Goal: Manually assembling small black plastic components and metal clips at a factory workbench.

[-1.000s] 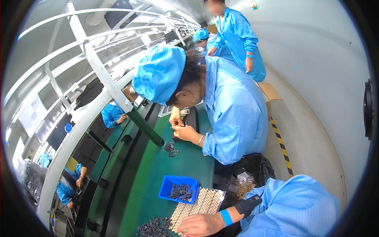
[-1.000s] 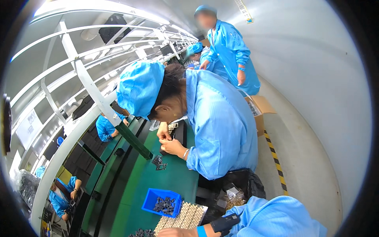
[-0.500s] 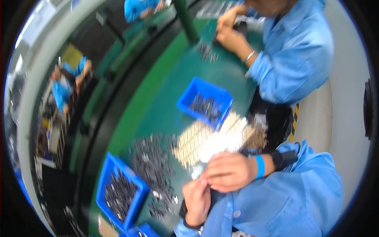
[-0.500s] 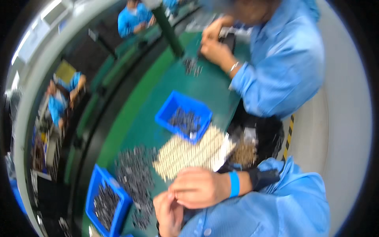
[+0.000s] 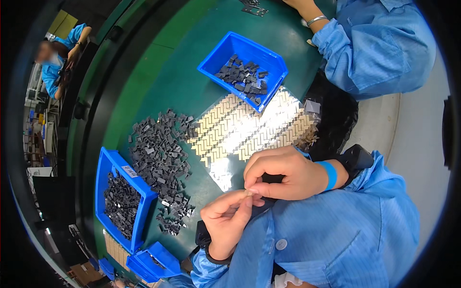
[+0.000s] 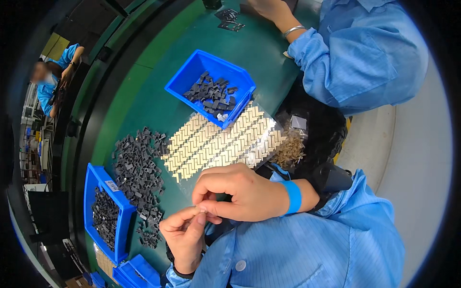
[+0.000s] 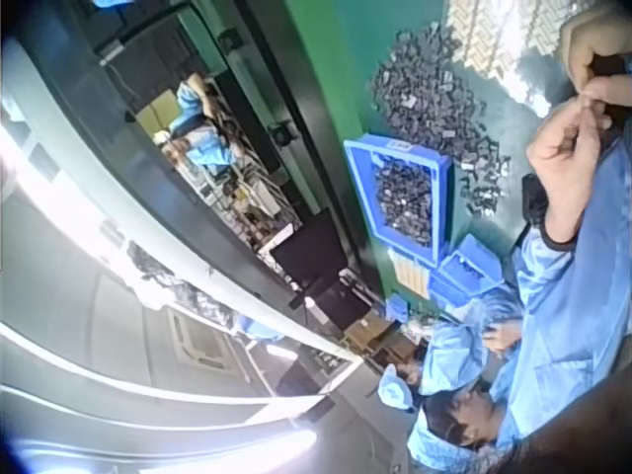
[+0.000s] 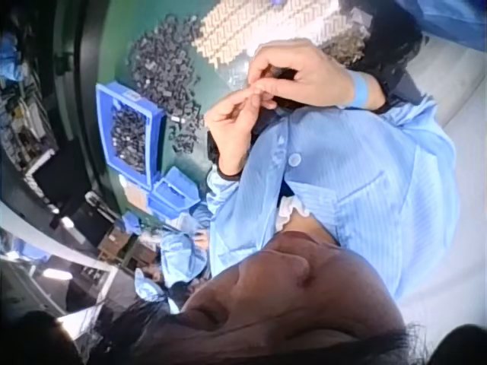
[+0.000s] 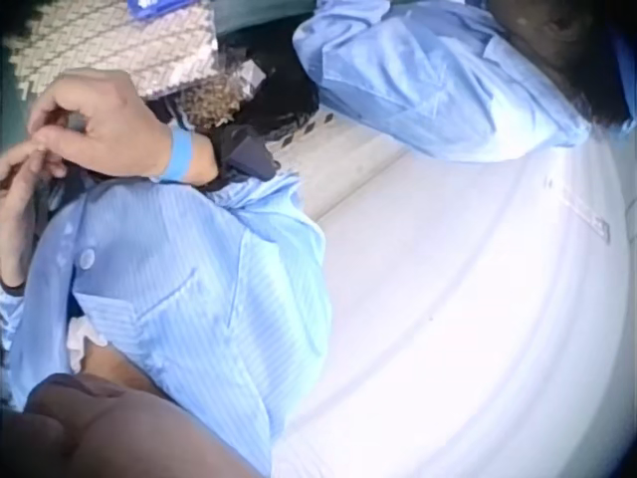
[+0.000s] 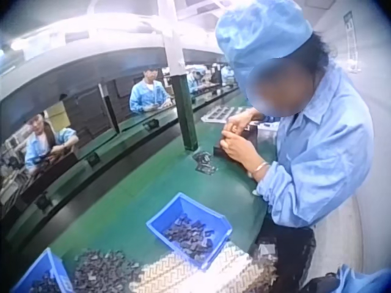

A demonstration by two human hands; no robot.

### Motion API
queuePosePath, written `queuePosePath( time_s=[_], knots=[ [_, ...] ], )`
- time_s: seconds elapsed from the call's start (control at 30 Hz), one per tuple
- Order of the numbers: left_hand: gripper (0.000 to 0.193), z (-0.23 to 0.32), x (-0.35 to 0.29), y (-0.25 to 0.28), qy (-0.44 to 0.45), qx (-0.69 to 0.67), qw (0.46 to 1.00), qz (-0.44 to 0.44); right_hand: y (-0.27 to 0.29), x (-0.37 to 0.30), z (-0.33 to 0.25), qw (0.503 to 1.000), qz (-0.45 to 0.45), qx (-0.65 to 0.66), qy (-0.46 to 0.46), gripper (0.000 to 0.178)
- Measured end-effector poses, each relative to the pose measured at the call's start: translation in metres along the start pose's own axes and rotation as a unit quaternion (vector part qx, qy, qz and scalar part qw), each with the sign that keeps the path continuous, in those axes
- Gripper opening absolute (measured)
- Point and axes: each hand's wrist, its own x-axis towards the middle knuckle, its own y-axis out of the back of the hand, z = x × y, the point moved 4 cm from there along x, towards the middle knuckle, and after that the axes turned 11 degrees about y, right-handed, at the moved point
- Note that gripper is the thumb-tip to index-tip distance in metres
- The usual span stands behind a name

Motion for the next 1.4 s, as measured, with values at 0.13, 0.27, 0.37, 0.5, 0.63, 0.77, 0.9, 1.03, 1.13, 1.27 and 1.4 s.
queuePosePath(
  time_s=[0.13,0.27,0.37,0.5,0.63,0.77,0.9,1.03,1.13,1.27,1.4],
  knots=[
    [0.013,0.001,0.003,-0.002,-0.025,-0.028,0.999,0.017,0.003,-0.004,0.002,0.996,0.014,-0.068,0.062,0.007],
    [0.014,0.003,0.006,-0.005,-0.037,0.021,0.998,0.035,0.008,-0.004,0.001,0.980,-0.019,-0.159,0.114,0.009],
    [0.013,0.009,0.006,-0.007,-0.083,0.134,0.986,0.049,0.008,-0.003,-0.001,0.974,-0.043,-0.187,0.120,0.010],
    [0.012,0.011,0.006,-0.005,-0.116,0.222,0.966,0.068,0.006,-0.002,-0.002,0.974,-0.068,-0.191,0.104,0.008],
    [0.011,0.009,0.003,-0.004,-0.095,0.205,0.972,0.059,0.006,-0.003,0.001,0.980,-0.071,-0.163,0.092,0.007],
    [0.012,0.003,-0.001,0.002,-0.005,0.048,0.998,0.038,0.025,0.001,-0.003,0.982,-0.040,-0.184,0.035,0.007],
    [0.014,-0.006,-0.003,0.012,0.033,-0.094,0.995,0.032,0.091,-0.024,-0.029,0.897,-0.084,-0.434,-0.020,0.005],
    [0.019,-0.006,0.001,0.005,0.039,-0.100,0.994,0.022,0.117,-0.066,-0.039,0.784,-0.156,-0.590,-0.116,0.011],
    [0.019,-0.004,0.005,-0.005,0.026,-0.093,0.995,-0.002,0.090,-0.046,-0.049,0.826,-0.046,-0.562,0.008,0.012],
    [0.020,-0.003,0.002,-0.006,0.004,-0.100,0.995,0.013,0.030,-0.017,-0.029,0.954,0.039,-0.285,0.084,0.015],
    [0.018,0.000,-0.006,0.001,-0.014,-0.173,0.985,0.010,-0.008,-0.002,-0.011,0.978,0.031,-0.170,0.119,0.014]
  ],
)
